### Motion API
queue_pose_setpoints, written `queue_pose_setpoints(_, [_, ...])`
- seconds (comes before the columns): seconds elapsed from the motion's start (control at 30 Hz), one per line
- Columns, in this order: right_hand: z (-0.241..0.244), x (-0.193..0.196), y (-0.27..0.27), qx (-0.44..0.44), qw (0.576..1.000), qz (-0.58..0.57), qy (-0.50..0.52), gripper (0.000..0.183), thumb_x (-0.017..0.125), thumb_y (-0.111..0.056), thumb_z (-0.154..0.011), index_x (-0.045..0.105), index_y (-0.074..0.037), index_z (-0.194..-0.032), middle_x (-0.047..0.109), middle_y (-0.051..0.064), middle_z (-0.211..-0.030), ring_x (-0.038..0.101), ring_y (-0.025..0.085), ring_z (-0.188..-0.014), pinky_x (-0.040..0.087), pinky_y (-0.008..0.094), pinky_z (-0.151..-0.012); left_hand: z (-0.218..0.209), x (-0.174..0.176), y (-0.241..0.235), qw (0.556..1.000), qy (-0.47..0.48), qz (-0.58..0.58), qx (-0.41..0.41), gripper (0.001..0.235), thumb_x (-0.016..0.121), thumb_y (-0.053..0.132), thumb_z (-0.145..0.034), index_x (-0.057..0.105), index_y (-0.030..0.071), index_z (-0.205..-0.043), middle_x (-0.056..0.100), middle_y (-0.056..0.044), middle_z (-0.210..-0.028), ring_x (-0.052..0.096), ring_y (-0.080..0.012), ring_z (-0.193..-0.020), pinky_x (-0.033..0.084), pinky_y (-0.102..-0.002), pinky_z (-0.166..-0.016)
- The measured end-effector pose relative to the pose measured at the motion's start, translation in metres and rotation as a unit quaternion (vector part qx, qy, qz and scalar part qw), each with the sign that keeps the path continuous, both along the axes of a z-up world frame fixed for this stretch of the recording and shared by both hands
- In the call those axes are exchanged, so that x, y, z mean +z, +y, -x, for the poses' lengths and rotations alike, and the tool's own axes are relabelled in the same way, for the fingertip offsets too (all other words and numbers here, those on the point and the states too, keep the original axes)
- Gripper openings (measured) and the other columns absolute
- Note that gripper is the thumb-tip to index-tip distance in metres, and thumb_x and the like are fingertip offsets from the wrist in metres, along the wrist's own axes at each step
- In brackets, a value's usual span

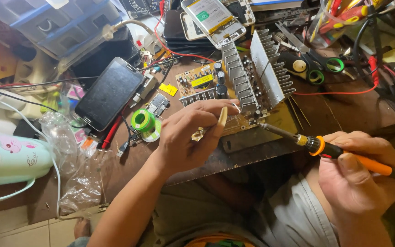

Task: The person solders a small electronic component onto a circuit board using a soldering iron and solder wire. They hold the component with tweezers while applying heat and solder to secure it in place.

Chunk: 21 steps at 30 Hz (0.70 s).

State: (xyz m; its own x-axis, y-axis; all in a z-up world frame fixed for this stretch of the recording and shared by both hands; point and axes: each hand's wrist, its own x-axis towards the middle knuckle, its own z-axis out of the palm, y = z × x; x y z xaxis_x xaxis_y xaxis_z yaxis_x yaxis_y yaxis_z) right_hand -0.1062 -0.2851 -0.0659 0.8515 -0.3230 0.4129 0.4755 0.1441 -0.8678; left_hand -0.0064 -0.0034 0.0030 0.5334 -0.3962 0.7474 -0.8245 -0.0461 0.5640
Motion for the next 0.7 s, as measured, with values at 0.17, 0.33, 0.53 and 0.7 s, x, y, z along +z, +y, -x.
queue_pose_setpoints(0.17, [-0.003, -0.002, -0.001, -0.042, 0.999, 0.012, 0.010, 0.027, 0.069, -0.021, -0.090, 0.063, -0.002, -0.108, 0.064, 0.013, -0.091, 0.072, 0.029, -0.086, 0.067, 0.037, -0.090, -0.003, -0.001, 0.000, 1.000, 0.008, -0.024, 0.004, 0.011, 0.049, 0.001, -0.106, 0.044, 0.004, -0.097, 0.071, -0.018, -0.115, 0.076, -0.0392, -0.112, 0.060, -0.038, -0.091])
queue_pose_setpoints(0.33, [-0.002, -0.004, 0.001, -0.055, 0.998, -0.025, 0.013, 0.033, 0.073, -0.028, -0.093, 0.062, -0.004, -0.112, 0.066, 0.014, -0.098, 0.072, 0.029, -0.087, 0.069, 0.039, -0.088, -0.001, -0.005, 0.001, 0.999, 0.023, -0.043, -0.001, 0.009, 0.050, 0.002, -0.106, 0.049, 0.004, -0.098, 0.070, -0.015, -0.122, 0.074, -0.0347, -0.118, 0.061, -0.040, -0.095])
queue_pose_setpoints(0.53, [0.007, -0.039, -0.018, -0.070, 0.996, -0.041, 0.039, 0.050, 0.062, -0.051, -0.106, 0.052, -0.020, -0.144, 0.062, 0.023, -0.107, 0.067, 0.041, -0.108, 0.062, 0.054, -0.110, 0.002, 0.001, -0.001, 0.995, 0.040, -0.056, -0.076, 0.006, 0.050, 0.001, -0.106, 0.049, 0.001, -0.100, 0.067, -0.019, -0.123, 0.073, -0.0361, -0.115, 0.061, -0.043, -0.098])
queue_pose_setpoints(0.7, [-0.009, -0.003, 0.022, -0.084, 0.982, 0.134, -0.107, 0.021, 0.042, -0.023, -0.115, 0.043, -0.003, -0.124, 0.057, 0.042, -0.104, 0.069, 0.053, -0.096, 0.068, 0.063, -0.096, 0.006, 0.007, 0.000, 0.989, 0.095, -0.044, -0.105, 0.010, 0.052, -0.004, -0.104, 0.048, 0.003, -0.098, 0.071, -0.019, -0.120, 0.076, -0.0304, -0.110, 0.059, -0.035, -0.088])
